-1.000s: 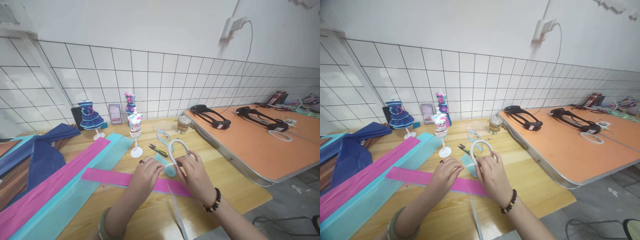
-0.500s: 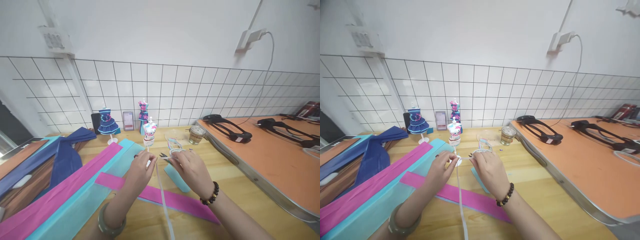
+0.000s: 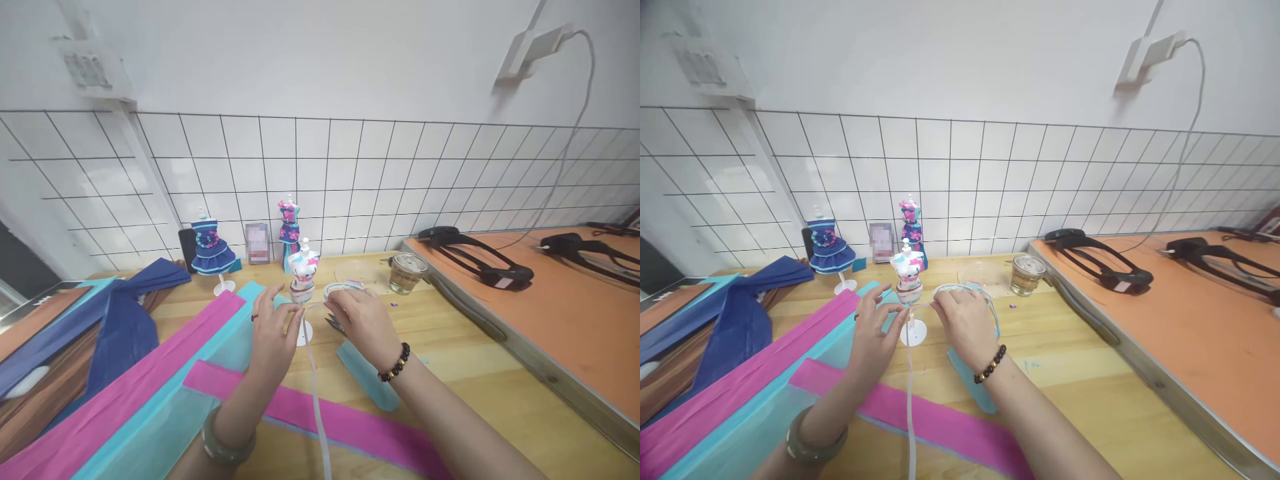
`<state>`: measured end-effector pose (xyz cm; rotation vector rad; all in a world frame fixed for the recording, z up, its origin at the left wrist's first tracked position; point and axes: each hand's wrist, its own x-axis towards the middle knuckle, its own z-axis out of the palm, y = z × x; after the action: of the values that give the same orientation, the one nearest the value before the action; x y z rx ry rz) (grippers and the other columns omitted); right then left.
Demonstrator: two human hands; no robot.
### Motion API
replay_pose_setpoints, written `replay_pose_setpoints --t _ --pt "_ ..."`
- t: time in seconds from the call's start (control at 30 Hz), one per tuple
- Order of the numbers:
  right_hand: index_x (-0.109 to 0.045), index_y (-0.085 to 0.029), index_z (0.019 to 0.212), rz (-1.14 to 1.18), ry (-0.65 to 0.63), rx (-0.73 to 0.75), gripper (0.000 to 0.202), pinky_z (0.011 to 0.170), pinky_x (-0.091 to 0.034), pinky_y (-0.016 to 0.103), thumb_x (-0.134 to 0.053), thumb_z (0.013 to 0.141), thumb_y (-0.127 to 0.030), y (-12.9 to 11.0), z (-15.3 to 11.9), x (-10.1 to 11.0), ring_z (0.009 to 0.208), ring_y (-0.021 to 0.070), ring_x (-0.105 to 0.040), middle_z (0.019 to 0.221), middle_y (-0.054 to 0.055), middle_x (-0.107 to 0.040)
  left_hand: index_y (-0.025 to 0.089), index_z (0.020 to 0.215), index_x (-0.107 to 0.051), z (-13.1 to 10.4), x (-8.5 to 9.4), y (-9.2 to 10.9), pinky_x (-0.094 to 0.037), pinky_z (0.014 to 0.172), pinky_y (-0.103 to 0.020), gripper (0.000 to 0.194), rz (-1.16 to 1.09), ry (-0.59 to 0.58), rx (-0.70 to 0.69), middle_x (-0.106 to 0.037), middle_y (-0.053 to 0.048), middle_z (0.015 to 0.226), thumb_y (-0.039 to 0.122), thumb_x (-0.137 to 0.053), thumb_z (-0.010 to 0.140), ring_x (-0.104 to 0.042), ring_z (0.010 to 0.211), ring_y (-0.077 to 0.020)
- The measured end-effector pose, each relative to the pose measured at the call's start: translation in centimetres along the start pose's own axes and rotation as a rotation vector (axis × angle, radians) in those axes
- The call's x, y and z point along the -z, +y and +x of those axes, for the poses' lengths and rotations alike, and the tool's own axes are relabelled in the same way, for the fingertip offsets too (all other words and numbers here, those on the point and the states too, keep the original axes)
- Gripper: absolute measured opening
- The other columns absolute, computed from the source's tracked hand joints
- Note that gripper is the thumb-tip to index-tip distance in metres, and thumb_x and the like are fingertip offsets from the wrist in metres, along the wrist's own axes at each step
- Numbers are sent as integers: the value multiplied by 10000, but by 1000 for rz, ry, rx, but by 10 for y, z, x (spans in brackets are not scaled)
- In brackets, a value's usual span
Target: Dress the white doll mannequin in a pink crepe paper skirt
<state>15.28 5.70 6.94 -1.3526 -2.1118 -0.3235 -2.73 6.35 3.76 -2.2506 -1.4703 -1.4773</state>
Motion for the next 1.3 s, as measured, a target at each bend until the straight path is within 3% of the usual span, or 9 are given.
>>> replay_pose_setpoints --t 0.2,0.5,1.03,1.3 --pt "-567 -203 872 78 -30 -24 151 693 -337 279 -434 925 -253 2 2 -9 772 169 -602 801 33 -673 200 847 -537 0 -6 -9 -421 899 -407 85 -63 -98 11 -525 -132 1221 218 -455 860 -481 1158 -238" --pt "-558 -195 872 145 -60 -62 143 692 -374 277 -439 920 -257 7 3 -16 774 173 -594 816 40 -659 201 839 -541 2 -12 -17 -446 871 -378 74 -105 -114 41 -593 -132 1158 221 -471 850 -546 1100 -221" --pt "-548 -196 856 184 -53 -97 128 676 -381 281 -457 911 -267 9 3 -19 733 168 -584 808 29 -644 210 776 -532 6 -16 -14 -472 803 -335 61 -178 -66 57 -629 -68 1061 170 -511 818 -569 1018 -193" --pt "-554 -197 851 158 -29 -101 136 663 -373 278 -484 899 -303 10 3 -21 712 167 -582 806 25 -651 205 732 -527 11 -20 -13 -469 755 -292 80 -224 -12 24 -647 -51 964 149 -536 789 -607 878 -155"
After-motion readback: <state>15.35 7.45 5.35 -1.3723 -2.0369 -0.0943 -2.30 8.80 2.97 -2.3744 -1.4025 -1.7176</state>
